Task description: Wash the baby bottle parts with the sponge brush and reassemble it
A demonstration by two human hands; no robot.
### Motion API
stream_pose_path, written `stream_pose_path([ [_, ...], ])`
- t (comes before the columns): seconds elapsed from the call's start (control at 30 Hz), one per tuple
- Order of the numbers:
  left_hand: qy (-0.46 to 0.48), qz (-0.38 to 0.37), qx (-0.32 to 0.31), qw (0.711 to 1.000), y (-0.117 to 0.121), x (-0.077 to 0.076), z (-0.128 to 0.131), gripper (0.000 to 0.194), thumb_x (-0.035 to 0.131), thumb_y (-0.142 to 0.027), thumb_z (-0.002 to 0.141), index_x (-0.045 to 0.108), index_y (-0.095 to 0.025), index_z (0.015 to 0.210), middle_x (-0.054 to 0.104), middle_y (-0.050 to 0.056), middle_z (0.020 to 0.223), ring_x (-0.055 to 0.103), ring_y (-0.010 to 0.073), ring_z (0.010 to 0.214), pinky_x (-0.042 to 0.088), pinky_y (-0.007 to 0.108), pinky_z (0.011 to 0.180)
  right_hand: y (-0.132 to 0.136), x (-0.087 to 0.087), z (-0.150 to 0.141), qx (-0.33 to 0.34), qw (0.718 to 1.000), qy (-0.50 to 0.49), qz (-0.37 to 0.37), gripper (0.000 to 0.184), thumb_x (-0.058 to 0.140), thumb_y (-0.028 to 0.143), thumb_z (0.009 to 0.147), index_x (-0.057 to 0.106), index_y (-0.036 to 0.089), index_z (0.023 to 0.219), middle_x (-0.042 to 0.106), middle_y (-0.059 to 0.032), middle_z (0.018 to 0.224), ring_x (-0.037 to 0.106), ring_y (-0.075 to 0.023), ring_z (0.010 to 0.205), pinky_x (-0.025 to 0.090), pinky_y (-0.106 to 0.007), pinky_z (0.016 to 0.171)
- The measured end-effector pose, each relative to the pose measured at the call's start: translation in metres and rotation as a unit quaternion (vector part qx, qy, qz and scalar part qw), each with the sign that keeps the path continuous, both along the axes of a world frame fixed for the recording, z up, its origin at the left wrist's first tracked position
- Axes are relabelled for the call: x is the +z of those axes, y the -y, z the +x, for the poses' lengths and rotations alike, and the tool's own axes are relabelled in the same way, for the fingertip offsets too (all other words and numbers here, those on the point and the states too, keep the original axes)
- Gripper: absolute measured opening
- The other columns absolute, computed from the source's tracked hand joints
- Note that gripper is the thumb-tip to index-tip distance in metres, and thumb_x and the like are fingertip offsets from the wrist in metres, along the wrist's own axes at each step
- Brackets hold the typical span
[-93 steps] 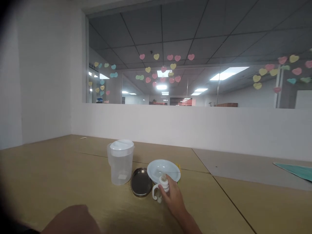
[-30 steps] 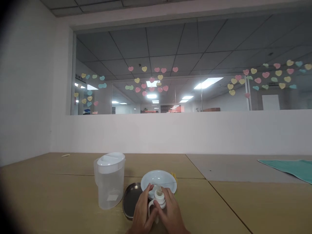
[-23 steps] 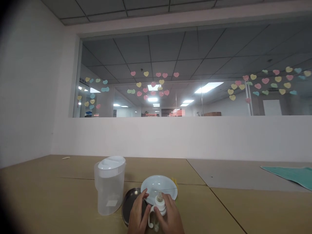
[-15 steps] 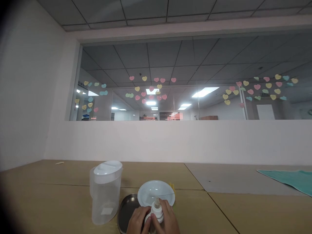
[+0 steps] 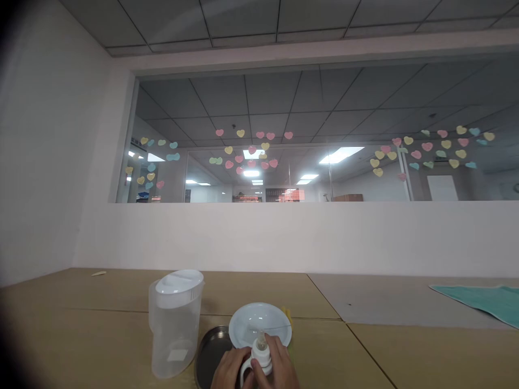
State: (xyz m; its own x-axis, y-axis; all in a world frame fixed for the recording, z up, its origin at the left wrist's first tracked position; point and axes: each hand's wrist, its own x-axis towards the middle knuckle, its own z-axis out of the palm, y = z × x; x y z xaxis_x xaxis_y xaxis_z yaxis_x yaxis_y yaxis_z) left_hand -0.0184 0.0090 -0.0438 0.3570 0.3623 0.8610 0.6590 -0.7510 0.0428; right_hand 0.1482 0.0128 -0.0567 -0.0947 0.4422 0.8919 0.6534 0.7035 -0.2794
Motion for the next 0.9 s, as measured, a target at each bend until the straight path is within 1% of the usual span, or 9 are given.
stream_pose_path([
  [0.13,-0.003,0.004,0.004,1.000,0.000,0.000,0.000,0.031,0.055,-0.040,0.079,0.056,-0.020,0.102,0.069,0.003,0.086,0.064,0.0157,0.075,0.051,0.024,0.068,0.006,0.008,0.000,-0.009,1.000,0.009,0.012,0.034,0.054,0.036,0.081,0.049,0.022,0.112,0.064,-0.0065,0.094,0.064,-0.0194,0.085,0.053,-0.027,0.073],
  [0.23,-0.012,0.000,0.001,1.000,0.000,-0.001,0.000,0.034,0.055,-0.041,0.078,0.056,-0.020,0.105,0.069,0.004,0.089,0.064,0.0158,0.077,0.051,0.024,0.069,0.009,0.012,0.000,-0.009,1.000,0.012,0.014,0.033,0.054,0.036,0.081,0.050,0.022,0.111,0.065,-0.0060,0.093,0.064,-0.0191,0.084,0.053,-0.026,0.072],
  [0.33,-0.014,-0.006,0.002,1.000,-0.002,-0.004,0.000,0.038,0.055,-0.043,0.078,0.056,-0.019,0.107,0.069,0.006,0.092,0.064,0.0168,0.079,0.052,0.025,0.071,0.012,0.013,-0.001,-0.004,1.000,0.011,0.010,0.032,0.053,0.035,0.082,0.051,0.022,0.111,0.065,-0.0055,0.092,0.065,-0.0184,0.082,0.054,-0.026,0.071],
  [0.47,-0.011,-0.016,-0.005,1.000,-0.007,-0.010,-0.001,0.043,0.056,-0.045,0.076,0.056,-0.019,0.110,0.068,0.007,0.094,0.064,0.0175,0.080,0.052,0.025,0.071,0.014,0.016,-0.001,-0.006,1.000,0.005,0.028,0.032,0.054,0.037,0.081,0.052,0.023,0.110,0.065,-0.0050,0.091,0.065,-0.0182,0.081,0.054,-0.025,0.069],
  [0.57,0.005,-0.022,-0.006,1.000,-0.011,-0.016,0.000,0.045,0.057,-0.044,0.075,0.055,-0.018,0.112,0.068,0.007,0.096,0.064,0.0183,0.082,0.052,0.026,0.073,0.013,0.015,0.000,-0.007,1.000,0.011,0.028,0.033,0.055,0.036,0.080,0.052,0.024,0.111,0.065,-0.0042,0.091,0.065,-0.0179,0.081,0.054,-0.025,0.069],
  [0.73,0.009,-0.049,-0.001,0.999,-0.016,-0.025,0.003,0.046,0.056,-0.043,0.075,0.055,-0.018,0.114,0.067,0.009,0.100,0.064,0.0201,0.085,0.051,0.029,0.076,0.010,0.010,0.001,-0.011,1.000,0.020,0.005,0.034,0.054,0.035,0.081,0.050,0.023,0.113,0.065,-0.0049,0.094,0.064,-0.0176,0.084,0.054,-0.025,0.072],
  [0.83,0.021,-0.061,0.009,0.998,-0.017,-0.026,0.003,0.046,0.055,-0.043,0.075,0.055,-0.018,0.114,0.067,0.010,0.101,0.063,0.0213,0.087,0.051,0.031,0.078,0.009,0.009,0.000,-0.016,1.000,0.014,0.009,0.034,0.054,0.036,0.081,0.050,0.023,0.112,0.065,-0.0053,0.094,0.065,-0.0180,0.083,0.054,-0.025,0.071],
  [0.9,0.002,-0.064,0.003,0.998,-0.017,-0.024,0.000,0.047,0.056,-0.043,0.075,0.055,-0.018,0.115,0.067,0.011,0.102,0.063,0.0213,0.089,0.051,0.031,0.080,0.010,0.010,0.000,-0.017,1.000,0.016,0.016,0.034,0.055,0.036,0.081,0.050,0.023,0.112,0.065,-0.0049,0.093,0.065,-0.0177,0.083,0.054,-0.025,0.071],
])
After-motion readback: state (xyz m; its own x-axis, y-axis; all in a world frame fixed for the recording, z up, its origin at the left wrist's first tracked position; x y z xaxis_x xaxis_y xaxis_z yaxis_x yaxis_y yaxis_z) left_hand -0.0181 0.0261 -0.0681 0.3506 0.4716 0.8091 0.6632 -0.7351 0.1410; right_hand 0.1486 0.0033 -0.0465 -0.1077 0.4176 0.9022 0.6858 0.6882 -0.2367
